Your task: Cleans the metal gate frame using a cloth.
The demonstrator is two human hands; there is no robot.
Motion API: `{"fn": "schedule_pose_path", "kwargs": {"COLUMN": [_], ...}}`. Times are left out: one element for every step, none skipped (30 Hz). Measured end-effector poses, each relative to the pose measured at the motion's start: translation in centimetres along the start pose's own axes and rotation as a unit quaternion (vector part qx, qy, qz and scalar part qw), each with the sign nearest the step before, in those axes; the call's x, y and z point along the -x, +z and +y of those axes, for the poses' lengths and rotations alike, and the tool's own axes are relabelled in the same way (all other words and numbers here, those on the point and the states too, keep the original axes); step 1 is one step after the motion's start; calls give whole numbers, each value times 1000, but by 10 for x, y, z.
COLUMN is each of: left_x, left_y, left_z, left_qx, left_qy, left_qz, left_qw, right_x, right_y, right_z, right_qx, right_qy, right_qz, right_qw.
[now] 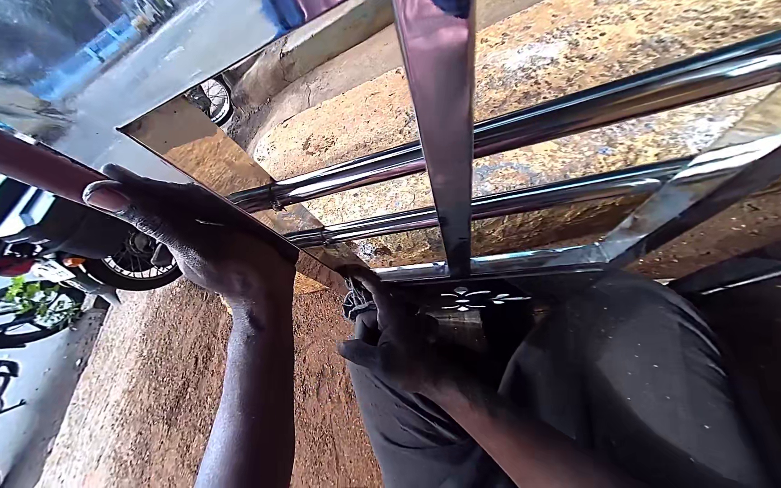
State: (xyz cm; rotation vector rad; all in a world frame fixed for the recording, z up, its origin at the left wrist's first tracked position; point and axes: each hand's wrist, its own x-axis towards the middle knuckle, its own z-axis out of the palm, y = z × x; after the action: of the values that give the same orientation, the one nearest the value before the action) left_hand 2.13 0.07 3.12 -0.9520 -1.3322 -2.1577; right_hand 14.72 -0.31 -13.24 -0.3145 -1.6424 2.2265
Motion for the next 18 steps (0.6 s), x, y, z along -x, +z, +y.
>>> {"fn": "schedule_pose_path", "kwargs": {"left_x": [-1,0,0,1,1,1,2,2,2,2,1,1,1,2,2,2,2,2], "left_y": [1,1,1,0,1,0,0,1,3,2,2,2,1,-1,0,1,0,2], "left_z": [0,0,1,1,1,2,2,3,4,4,2,1,0,-1,-1,-1,0,1], "left_qx": [-2,-3,-4,-1,5,8,9,13,6,6,13,15,16,19,18,23,26,19], "left_qy": [-2,-5,-7,-10,-14,-22,-29,-29,-28,-27,-25,-21,-17,-17,-21,-26,-31,-36], "left_qz": [6,2,0,1,10,7,2,6,18,15,4,11,4,-1,4,5,1,10], "left_qw": [1000,1000,1000,1000,1000,1000,1000,999,999,1000,1000,1000,1000,1000,1000,999,999,999], "right_x": [2,4,6,5,3,0,-3,-5,-4,-1,2,5,8,8,5,1,-2,-3], "right_y": [-1,-2,-3,-4,-4,-4,-5,-6,-5,-5,-4,-4,-5,-6,-6,-7,-6,-5], "right_z": [2,4,6,8,7,2,-4,-9,-12,-13,-10,-6,-4,-5,-7,-11,-13,-13], "right_qx": [20,45,69,84,93,99,104,115,126,140,151,157,160,159,158,157,159,159], "right_qy": [-7,-12,-13,-16,-18,-15,-16,-12,-1,12,16,7,3,3,-2,-6,-9,-6], "right_qz": [8,19,29,40,46,41,33,30,26,22,24,33,38,44,54,61,64,62], "right_qw": [1000,999,997,996,994,994,994,993,992,990,988,987,986,986,986,986,985,985]}}
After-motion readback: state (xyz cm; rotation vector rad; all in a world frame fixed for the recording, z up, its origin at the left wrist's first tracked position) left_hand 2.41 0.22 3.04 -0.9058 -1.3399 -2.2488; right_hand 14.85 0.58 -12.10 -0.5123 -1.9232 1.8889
